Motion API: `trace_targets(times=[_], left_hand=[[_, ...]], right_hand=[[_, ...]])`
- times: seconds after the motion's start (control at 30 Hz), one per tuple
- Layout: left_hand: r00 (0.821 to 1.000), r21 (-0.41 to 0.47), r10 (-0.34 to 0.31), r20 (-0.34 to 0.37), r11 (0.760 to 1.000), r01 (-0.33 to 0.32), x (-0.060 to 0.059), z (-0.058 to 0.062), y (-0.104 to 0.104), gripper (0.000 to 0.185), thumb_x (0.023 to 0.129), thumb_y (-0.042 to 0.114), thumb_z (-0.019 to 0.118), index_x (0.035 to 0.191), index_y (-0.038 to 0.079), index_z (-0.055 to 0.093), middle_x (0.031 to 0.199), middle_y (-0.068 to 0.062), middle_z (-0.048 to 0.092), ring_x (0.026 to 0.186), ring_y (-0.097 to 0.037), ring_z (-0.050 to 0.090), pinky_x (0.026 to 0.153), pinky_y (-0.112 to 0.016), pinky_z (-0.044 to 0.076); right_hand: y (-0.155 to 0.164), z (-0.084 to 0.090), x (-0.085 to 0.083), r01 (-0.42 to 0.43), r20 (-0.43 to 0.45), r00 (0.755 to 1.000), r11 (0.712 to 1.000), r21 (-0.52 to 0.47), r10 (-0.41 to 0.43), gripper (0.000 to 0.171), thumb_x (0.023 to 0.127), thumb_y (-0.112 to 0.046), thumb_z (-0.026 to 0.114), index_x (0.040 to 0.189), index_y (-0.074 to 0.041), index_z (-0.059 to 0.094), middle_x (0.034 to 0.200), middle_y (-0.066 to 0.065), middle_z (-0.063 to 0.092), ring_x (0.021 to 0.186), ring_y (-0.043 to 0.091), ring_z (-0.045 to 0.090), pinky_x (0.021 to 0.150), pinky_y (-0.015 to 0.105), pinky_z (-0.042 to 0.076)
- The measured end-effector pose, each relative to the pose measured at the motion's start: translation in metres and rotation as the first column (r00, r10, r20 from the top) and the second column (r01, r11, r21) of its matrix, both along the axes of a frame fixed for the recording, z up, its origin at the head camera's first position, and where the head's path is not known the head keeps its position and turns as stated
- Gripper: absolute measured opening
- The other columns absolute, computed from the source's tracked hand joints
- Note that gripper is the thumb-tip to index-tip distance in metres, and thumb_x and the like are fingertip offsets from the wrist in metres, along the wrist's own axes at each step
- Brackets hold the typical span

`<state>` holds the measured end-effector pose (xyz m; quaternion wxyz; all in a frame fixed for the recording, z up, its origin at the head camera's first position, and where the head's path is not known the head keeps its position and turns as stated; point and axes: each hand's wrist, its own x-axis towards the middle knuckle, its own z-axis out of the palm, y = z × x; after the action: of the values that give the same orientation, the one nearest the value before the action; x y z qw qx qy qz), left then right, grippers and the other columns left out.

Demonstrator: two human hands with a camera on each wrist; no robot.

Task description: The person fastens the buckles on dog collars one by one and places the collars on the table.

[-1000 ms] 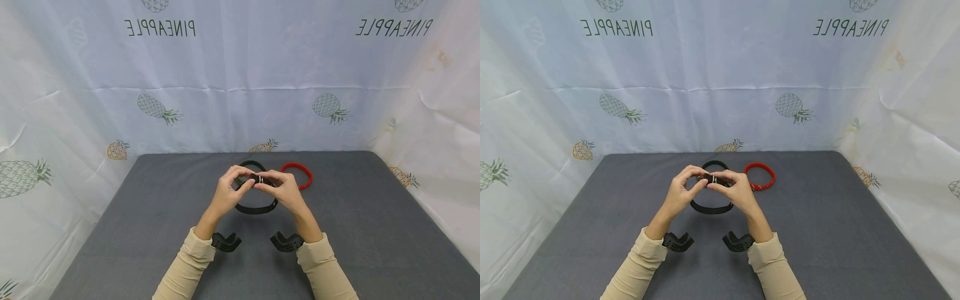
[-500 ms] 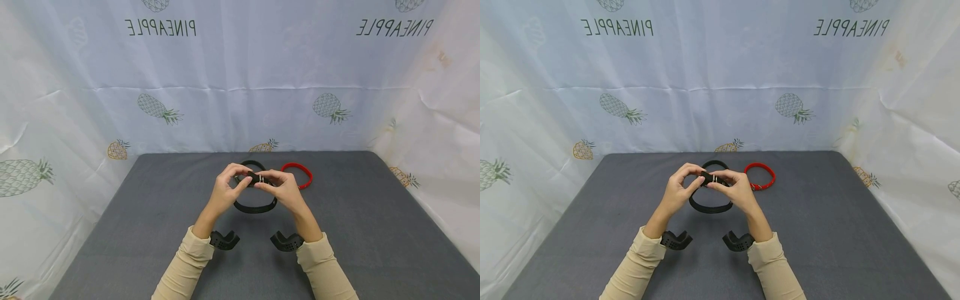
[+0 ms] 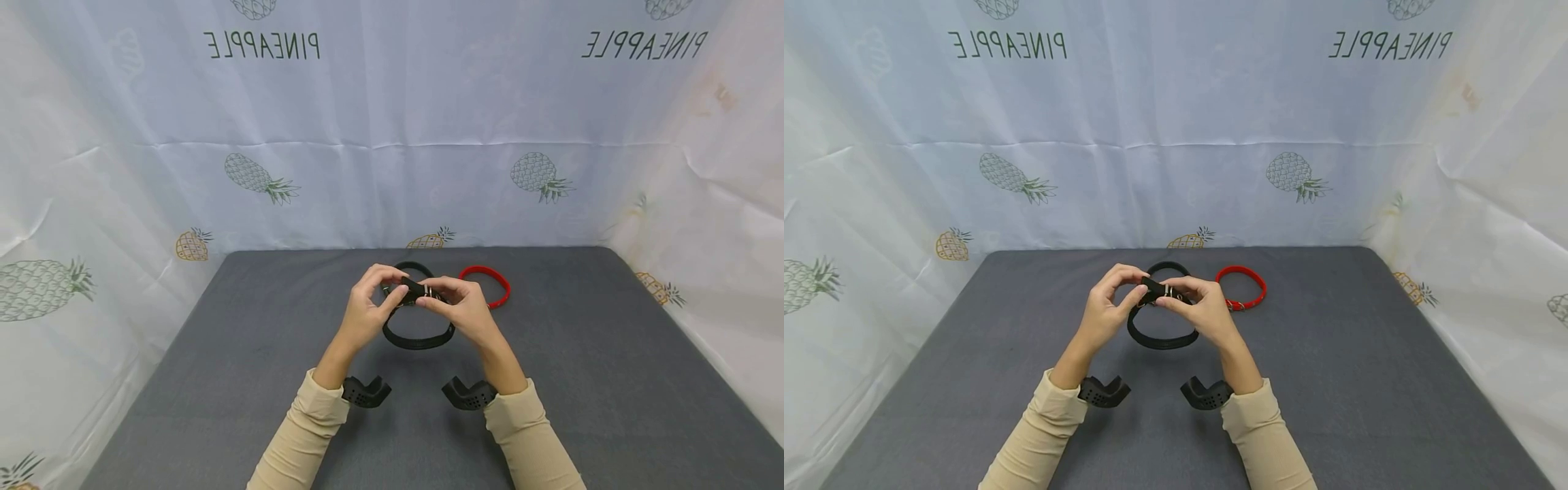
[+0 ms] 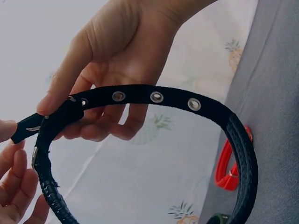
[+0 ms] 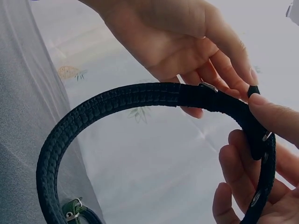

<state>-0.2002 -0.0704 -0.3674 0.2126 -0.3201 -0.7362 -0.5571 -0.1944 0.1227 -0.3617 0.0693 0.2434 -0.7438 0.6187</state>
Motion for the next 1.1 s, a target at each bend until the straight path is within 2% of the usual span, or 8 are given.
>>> trace_targets(times=[0.17,0.47,0.6,0.83,1.1], left_hand=[[1.000,0.025,0.027,-0.010,0.999,-0.027,-0.0004,0.0003,-0.0005,0.017,0.090,-0.001,0.063,0.106,-0.002,0.065,0.107,-0.017,0.061,0.099,-0.023,0.058,0.091,-0.030,0.049],[0.998,0.150,0.060,0.005,0.987,-0.060,-0.0035,0.0022,-0.0032,0.017,0.091,-0.003,0.059,0.105,-0.012,0.062,0.103,-0.023,0.059,0.099,-0.002,0.054,0.093,-0.016,0.046],[0.999,0.175,0.054,-0.004,0.983,-0.052,-0.0034,0.0038,-0.0033,0.017,0.091,-0.004,0.059,0.106,-0.012,0.061,0.105,-0.025,0.058,0.099,0.000,0.053,0.093,-0.014,0.045],[0.999,0.212,0.049,-0.020,0.976,-0.044,-0.0036,0.0036,-0.0040,0.017,0.091,-0.008,0.056,0.107,-0.015,0.058,0.106,-0.028,0.054,0.099,0.002,0.051,0.094,-0.011,0.044],[1.000,0.215,0.011,-0.001,0.976,-0.010,-0.0027,0.0041,-0.0039,0.019,0.090,-0.008,0.056,0.108,-0.015,0.058,0.106,-0.028,0.054,0.099,0.001,0.051,0.094,-0.012,0.045]], right_hand=[[0.0007,0.0012,0.0009,-0.018,0.023,1.000,0.999,-0.035,0.019,0.030,0.084,-0.004,0.073,0.108,0.012,0.066,0.090,-0.024,0.068,0.075,0.001,0.060,0.071,0.018,0.051],[0.0021,0.0015,0.0016,0.006,0.044,0.999,0.999,-0.037,-0.004,0.030,0.084,-0.004,0.072,0.110,0.009,0.065,0.086,-0.020,0.067,0.079,0.001,0.061,0.074,0.019,0.050],[0.0020,0.0014,0.0011,-0.010,0.037,0.999,0.999,-0.034,0.011,0.028,0.085,-0.001,0.069,0.111,0.010,0.064,0.088,-0.021,0.066,0.080,0.000,0.061,0.076,0.019,0.050],[0.0025,0.0016,0.0016,-0.014,0.030,0.999,0.999,-0.031,0.015,0.028,0.088,-0.009,0.069,0.111,0.006,0.061,0.086,-0.014,0.064,0.080,0.002,0.058,0.076,0.020,0.047],[0.0026,0.0004,0.0017,0.003,0.030,1.000,1.000,0.003,-0.003,0.021,0.090,-0.003,0.063,0.110,0.003,0.059,0.079,-0.011,0.056,0.069,0.005,0.046,0.065,0.023,0.038]])
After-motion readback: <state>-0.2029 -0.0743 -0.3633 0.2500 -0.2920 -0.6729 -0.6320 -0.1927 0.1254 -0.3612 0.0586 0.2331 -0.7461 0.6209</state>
